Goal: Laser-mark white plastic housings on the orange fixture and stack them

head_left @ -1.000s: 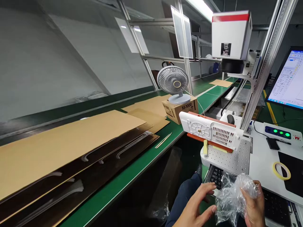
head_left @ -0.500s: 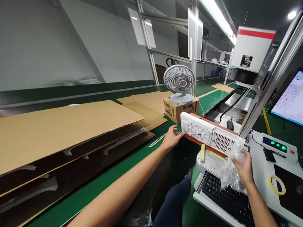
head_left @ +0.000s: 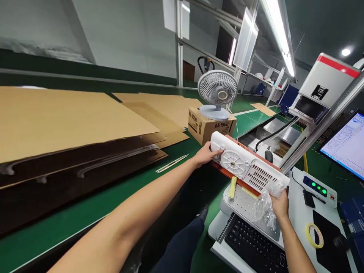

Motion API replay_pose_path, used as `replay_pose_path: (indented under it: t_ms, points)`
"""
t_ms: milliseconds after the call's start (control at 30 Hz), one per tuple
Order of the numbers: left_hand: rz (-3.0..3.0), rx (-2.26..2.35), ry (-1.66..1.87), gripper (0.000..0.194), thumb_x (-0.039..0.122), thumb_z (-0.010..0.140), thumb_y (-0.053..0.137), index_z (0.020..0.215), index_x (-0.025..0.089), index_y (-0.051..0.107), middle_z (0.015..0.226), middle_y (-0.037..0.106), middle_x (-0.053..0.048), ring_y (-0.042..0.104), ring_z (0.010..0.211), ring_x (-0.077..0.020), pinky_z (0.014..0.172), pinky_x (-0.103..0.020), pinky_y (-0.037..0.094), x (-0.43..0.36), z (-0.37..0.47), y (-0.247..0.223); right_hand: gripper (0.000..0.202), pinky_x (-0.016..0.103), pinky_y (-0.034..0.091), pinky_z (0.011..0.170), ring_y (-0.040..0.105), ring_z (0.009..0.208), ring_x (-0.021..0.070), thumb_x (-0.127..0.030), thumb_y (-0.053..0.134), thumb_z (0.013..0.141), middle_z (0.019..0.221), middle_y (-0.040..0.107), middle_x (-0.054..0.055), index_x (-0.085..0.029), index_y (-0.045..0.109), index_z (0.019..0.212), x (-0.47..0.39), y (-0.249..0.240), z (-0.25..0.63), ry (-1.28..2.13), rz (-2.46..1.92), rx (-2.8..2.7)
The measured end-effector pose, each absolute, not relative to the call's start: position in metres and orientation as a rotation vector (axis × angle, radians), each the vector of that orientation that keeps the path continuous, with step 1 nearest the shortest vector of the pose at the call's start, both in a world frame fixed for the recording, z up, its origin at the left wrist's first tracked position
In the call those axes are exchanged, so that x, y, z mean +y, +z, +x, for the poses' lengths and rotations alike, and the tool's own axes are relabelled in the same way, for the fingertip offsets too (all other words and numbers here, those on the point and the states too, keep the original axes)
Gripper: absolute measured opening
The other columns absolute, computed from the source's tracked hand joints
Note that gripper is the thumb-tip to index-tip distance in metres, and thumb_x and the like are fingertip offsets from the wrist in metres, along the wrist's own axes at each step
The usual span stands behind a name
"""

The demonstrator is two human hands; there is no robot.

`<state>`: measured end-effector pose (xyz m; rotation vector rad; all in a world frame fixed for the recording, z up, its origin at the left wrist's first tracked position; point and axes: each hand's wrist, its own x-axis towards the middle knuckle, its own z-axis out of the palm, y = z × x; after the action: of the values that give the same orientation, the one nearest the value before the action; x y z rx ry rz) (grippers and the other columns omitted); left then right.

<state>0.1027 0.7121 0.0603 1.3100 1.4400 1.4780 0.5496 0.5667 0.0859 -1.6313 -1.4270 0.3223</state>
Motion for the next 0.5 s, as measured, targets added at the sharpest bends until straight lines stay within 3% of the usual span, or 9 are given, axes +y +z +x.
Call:
replay_pose_path:
  t_ms: [167,500]
  points:
    - [1.247,1.393,1.544,0.103,0.074,0.062,0.095,0.138,0.015,0.058,0.137,0.069,-0.016,0.064,0.121,-0.0334,0.097,-0.040,0.052,0.7117,0.1025,0.0610,0.074,0.048,0.056,0.096,0.073,0.117,0.0438,-0.060,0.068,0.071,0.124,0.078,0.023,-0.015,0.070,0.130,0.5722,0.0828,0.5460,0.214,-1.732,-1.447]
    - [1.167,1.334,1.609,0.104,0.066,0.064,0.099,0.143,0.014,0.057,0.137,0.070,-0.017,0.065,0.117,-0.0329,0.094,-0.040,0.054,0.7116,0.1027,0.0656,0.072,0.052,0.052,0.093,0.071,0.115,0.0507,-0.060,0.058,0.075,0.123,0.076,0.028,-0.011,0.071,0.125,0.5740,0.0819,0.5438,0.083,-1.755,-1.486]
